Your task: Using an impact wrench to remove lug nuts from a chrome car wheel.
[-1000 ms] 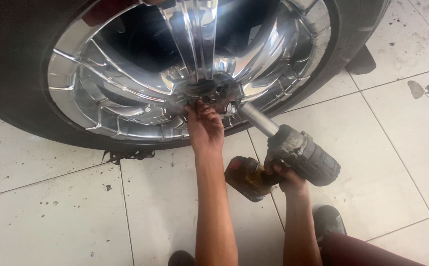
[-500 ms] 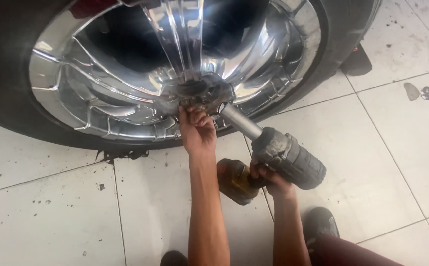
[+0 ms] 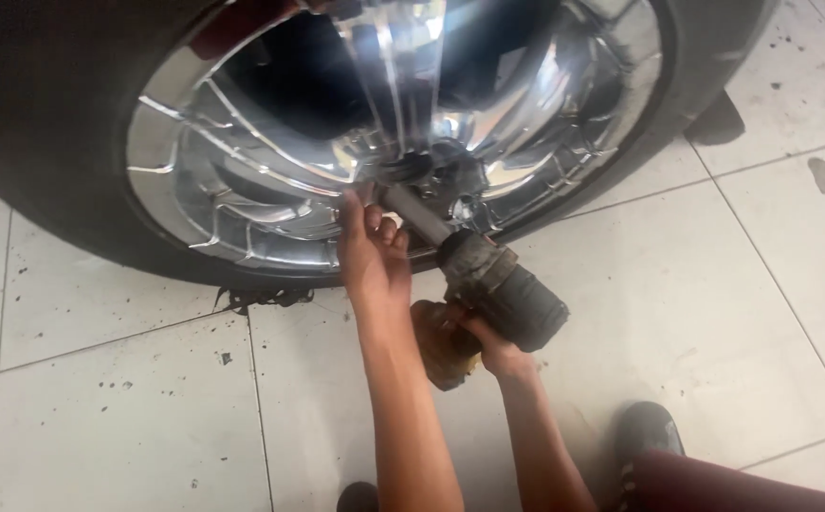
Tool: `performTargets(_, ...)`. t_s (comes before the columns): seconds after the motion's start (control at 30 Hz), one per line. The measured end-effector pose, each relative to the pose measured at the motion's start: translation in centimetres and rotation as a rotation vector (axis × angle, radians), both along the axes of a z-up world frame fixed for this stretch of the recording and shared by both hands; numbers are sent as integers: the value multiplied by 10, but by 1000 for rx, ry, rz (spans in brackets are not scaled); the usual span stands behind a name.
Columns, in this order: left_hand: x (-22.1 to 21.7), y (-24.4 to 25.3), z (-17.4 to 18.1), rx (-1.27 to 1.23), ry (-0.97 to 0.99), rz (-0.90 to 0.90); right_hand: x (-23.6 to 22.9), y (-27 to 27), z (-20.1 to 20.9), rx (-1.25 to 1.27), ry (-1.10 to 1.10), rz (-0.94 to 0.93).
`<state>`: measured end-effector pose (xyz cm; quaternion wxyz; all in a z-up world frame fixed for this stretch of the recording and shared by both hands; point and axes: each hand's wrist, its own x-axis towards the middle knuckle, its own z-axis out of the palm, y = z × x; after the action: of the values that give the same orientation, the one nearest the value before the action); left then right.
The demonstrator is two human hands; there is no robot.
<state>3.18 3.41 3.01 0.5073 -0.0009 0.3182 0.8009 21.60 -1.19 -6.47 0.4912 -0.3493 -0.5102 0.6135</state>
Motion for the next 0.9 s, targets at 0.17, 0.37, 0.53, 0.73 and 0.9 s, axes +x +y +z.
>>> performTargets(0.17, -4, 17, -21, 231, -269, 19, 12, 4, -39, -115, 288, 139)
performTargets(0.37, 6, 23, -15, 203, -253, 145, 20, 4, 20, -8, 91, -20)
performTargets(0.53, 11, 16, -19, 134, -100, 98, 16, 1, 35, 53, 111, -14)
performTargets(0.73, 19, -22, 1, -47, 273, 113, -20, -10, 68, 142, 147, 93)
performTargets(0.9, 2, -49, 48, -246, 532, 104, -54, -17, 93, 200, -4, 26)
